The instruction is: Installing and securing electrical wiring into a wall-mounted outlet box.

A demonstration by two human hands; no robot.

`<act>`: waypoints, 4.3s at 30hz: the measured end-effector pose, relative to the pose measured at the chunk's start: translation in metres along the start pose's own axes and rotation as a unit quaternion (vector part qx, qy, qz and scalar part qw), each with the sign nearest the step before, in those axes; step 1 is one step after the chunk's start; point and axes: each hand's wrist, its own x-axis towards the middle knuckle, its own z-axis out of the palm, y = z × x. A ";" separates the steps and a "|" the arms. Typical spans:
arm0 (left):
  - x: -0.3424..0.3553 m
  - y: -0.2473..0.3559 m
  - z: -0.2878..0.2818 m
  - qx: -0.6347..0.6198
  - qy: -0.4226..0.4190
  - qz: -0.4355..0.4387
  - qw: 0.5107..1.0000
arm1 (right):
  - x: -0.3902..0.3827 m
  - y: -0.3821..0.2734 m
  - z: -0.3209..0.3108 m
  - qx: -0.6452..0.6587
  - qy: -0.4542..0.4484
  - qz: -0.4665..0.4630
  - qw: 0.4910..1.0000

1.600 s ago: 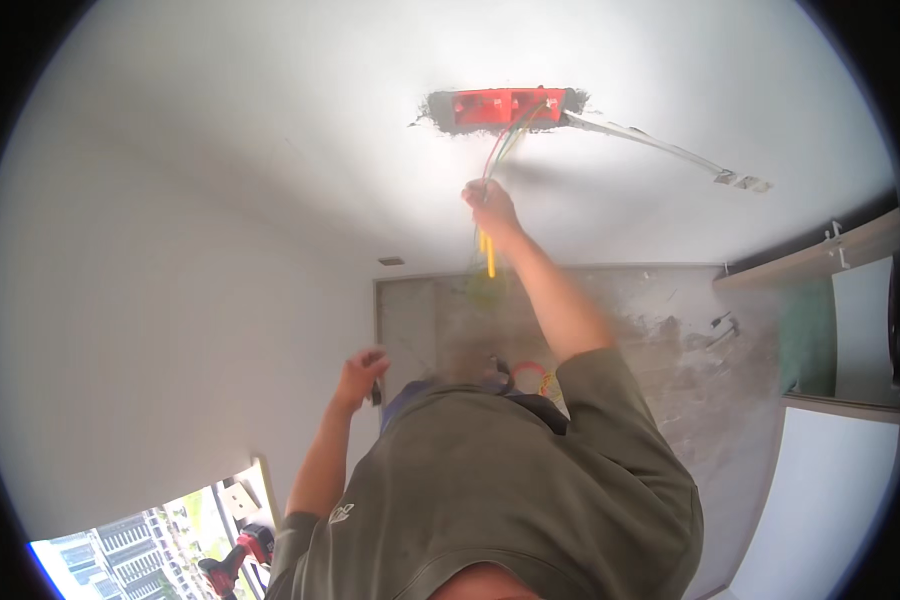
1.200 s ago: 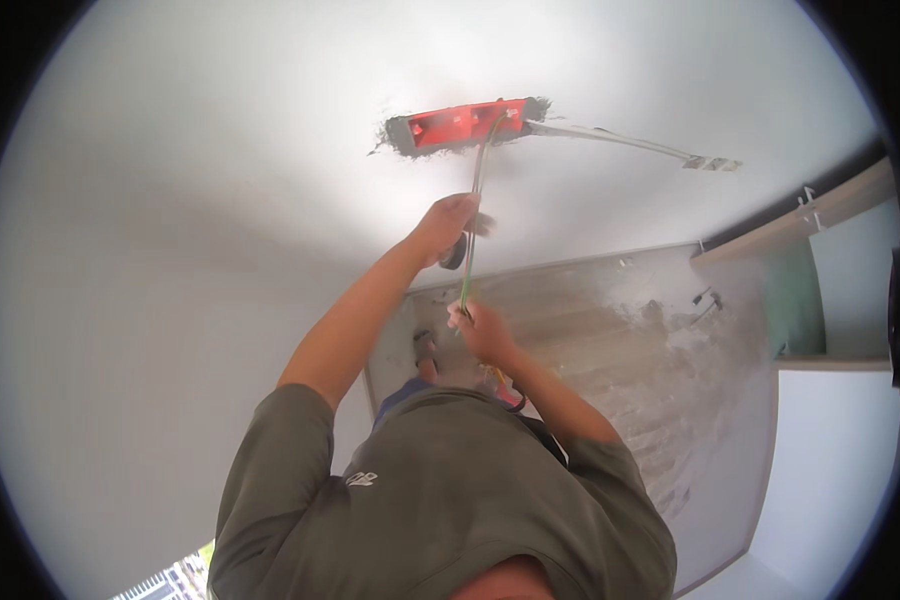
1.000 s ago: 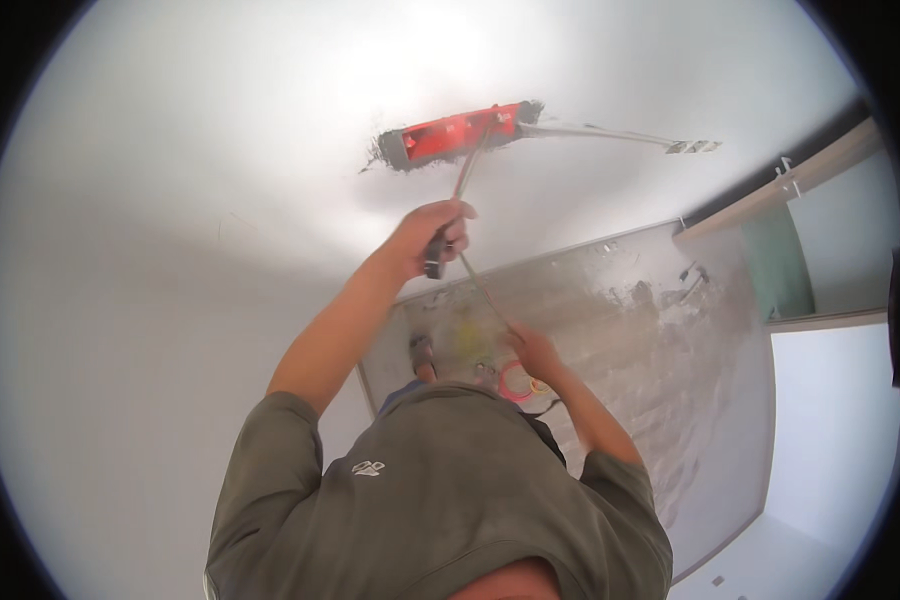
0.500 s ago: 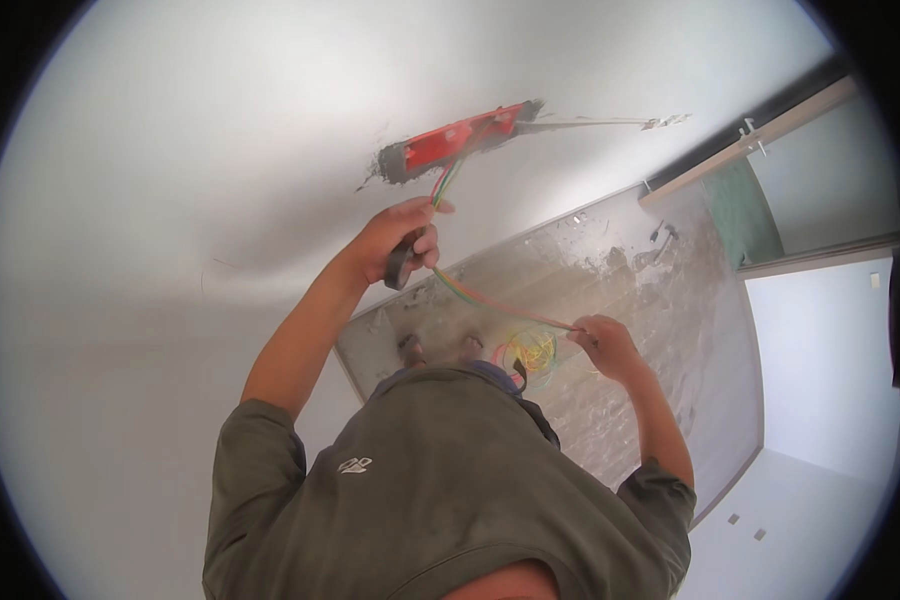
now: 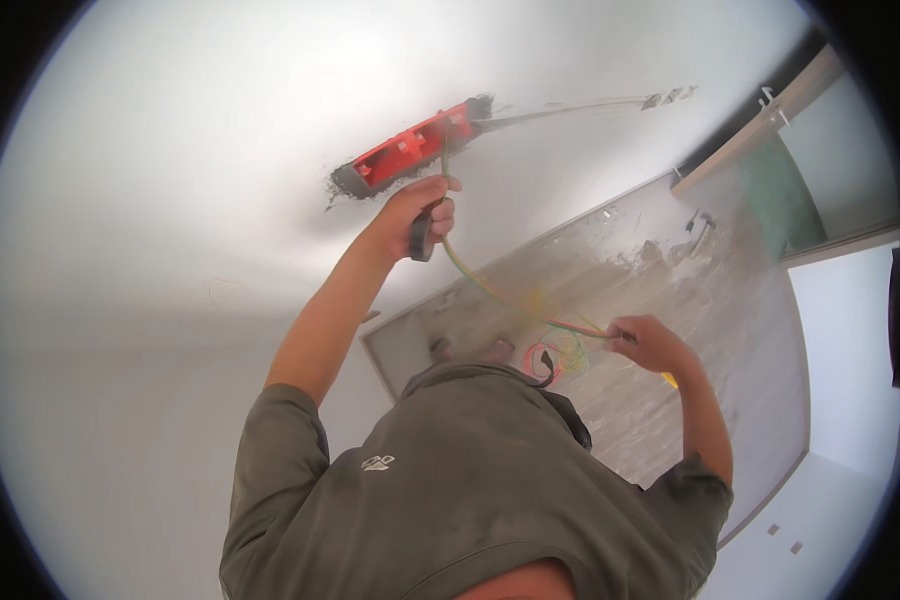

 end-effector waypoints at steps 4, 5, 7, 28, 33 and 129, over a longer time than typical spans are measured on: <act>-0.002 0.014 -0.003 0.125 0.037 -0.017 0.991 | 0.033 0.016 -0.040 -0.014 0.084 -0.055 0.995; 0.000 0.018 0.000 0.131 0.038 -0.017 0.991 | 0.048 0.014 -0.055 -0.024 0.113 -0.060 0.992; 0.001 0.022 0.007 0.230 0.032 -0.029 0.972 | 0.088 0.012 -0.079 -0.111 0.176 -0.096 0.973; 0.030 0.014 -0.005 0.217 -0.112 -0.157 0.957 | 0.276 -0.077 -0.079 -0.021 0.264 0.056 0.963; 0.031 0.025 -0.001 0.252 -0.183 -0.147 0.939 | 0.280 -0.074 -0.066 -0.028 0.295 0.086 0.951; 0.065 -0.028 0.015 -0.036 -0.049 0.005 0.998 | 0.098 -0.021 0.074 0.918 0.126 -0.033 0.374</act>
